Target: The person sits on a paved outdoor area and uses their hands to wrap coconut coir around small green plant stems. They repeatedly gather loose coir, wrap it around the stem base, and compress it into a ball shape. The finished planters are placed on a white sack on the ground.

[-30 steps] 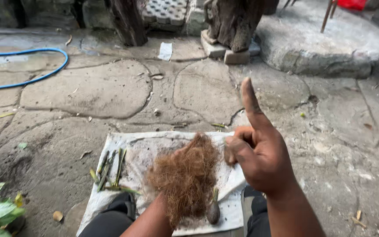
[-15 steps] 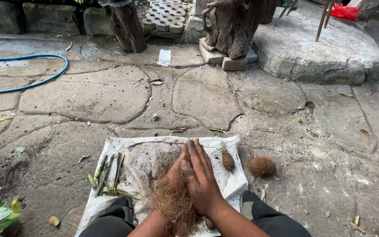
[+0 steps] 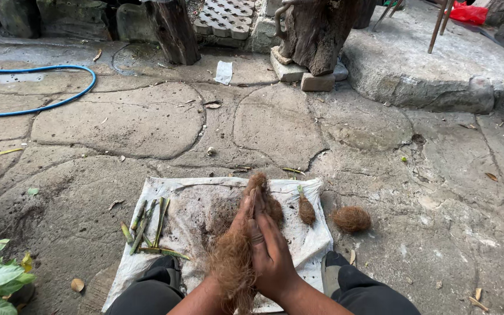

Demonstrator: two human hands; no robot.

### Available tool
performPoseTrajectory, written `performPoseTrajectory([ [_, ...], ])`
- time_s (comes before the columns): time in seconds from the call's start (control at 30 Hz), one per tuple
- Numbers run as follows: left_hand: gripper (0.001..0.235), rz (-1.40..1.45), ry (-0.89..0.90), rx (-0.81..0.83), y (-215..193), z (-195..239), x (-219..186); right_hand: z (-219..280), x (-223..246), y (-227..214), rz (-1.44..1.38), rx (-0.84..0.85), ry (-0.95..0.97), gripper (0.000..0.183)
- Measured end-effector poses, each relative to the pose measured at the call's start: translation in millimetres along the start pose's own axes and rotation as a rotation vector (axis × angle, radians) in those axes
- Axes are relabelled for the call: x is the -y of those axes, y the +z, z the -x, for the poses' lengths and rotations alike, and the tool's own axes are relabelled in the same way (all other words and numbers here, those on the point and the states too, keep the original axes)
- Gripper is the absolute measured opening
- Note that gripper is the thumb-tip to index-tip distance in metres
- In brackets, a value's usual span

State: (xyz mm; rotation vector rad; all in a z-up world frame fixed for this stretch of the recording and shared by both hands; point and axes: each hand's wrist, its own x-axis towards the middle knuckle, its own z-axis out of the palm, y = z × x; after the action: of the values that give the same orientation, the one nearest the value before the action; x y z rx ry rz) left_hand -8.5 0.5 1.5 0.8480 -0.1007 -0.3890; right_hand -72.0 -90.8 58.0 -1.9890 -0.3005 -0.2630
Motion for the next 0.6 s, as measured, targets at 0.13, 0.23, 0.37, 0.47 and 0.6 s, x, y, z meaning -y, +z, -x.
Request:
performPoseTrajectory([
  [0.13,0.073,0.160,0.057,0.099,-1,5,9,-3,3,-5,0.101,0.083,0.036,0.066],
  [0.23,0.070,0.415,0.044,0.299,-7,-2,8,-5,5,-11,0.119,0.073,0.037,0.066],
  [0.37,0.068,0.412,-0.085,0.240,-13,-16,-6,-15,-4,-29,-0.256,-0.055,0.141,0.057],
  [0.47,0.067,0.404,-0.107,0.207,-17,-13,-17,-25,-13,-55,-0.347,-0.234,0.099,0.042],
  [0.6,0.066,0.406,-0.130,0.193,-14,-11,-25,-42,-33,-101,-0.207,-0.504,0.282,0.031],
])
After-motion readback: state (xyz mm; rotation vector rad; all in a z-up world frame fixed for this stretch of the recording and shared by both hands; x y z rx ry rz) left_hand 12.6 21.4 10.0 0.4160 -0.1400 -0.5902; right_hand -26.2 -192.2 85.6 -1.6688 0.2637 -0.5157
